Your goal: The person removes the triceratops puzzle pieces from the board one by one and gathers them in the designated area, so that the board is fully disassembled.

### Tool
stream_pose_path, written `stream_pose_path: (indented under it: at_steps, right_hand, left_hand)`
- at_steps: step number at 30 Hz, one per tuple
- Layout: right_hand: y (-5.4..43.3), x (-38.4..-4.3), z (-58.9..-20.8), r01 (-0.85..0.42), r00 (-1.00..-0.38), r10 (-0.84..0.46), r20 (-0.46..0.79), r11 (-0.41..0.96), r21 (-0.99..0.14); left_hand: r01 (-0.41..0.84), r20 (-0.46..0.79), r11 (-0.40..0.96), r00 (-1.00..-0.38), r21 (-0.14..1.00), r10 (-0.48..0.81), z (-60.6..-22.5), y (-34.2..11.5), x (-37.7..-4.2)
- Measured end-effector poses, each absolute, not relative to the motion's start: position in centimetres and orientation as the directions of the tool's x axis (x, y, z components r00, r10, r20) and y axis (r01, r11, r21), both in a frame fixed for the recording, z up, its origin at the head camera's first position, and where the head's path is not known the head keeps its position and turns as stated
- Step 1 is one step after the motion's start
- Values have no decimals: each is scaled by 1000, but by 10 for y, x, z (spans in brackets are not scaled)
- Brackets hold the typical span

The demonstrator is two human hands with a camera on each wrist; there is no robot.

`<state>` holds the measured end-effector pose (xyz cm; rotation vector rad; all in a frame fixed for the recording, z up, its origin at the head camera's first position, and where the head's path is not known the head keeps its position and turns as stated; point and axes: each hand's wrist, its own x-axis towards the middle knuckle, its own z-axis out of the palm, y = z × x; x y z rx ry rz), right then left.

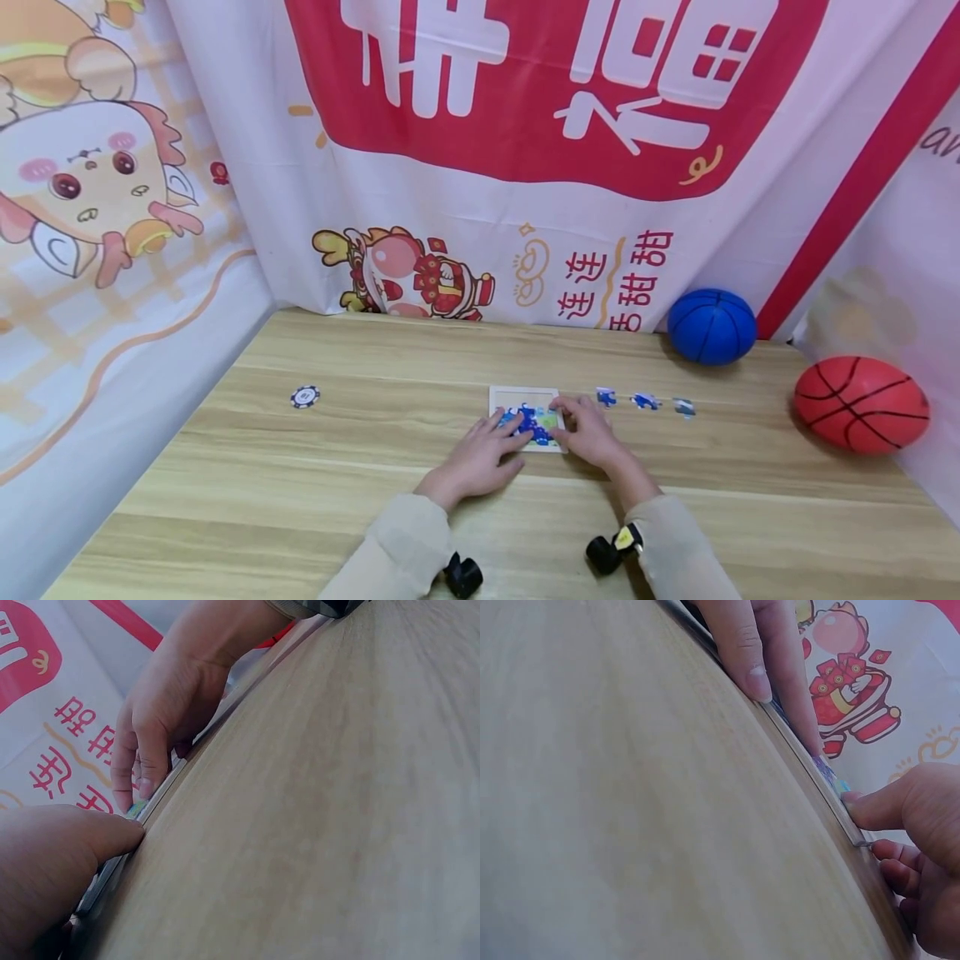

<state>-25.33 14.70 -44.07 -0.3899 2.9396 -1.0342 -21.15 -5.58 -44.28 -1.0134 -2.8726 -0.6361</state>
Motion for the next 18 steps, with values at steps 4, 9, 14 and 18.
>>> stream_pose_path:
  at_steps: [4,9,14,18]
  right_hand:
    - [147,-252,-440,-237,-968,-231,93,734,-637]
    - [146,-250,-442,-236,-970,-213,121,683,-691]
    - [146,-253,-448,-263,-963,-209,171,589,-764]
    - [145,-254,-449,-286,-957,-209,203,543,-790]
  left_hand:
    - [600,153,709,-792,370,591,-444,-56,-212]
    - [596,149,713,-796,369,587,-446,-56,-213]
    - [594,152,712,-797,374,585,-446,-56,-213]
    - [596,157,710,-796,375,585,-446,-57,-213]
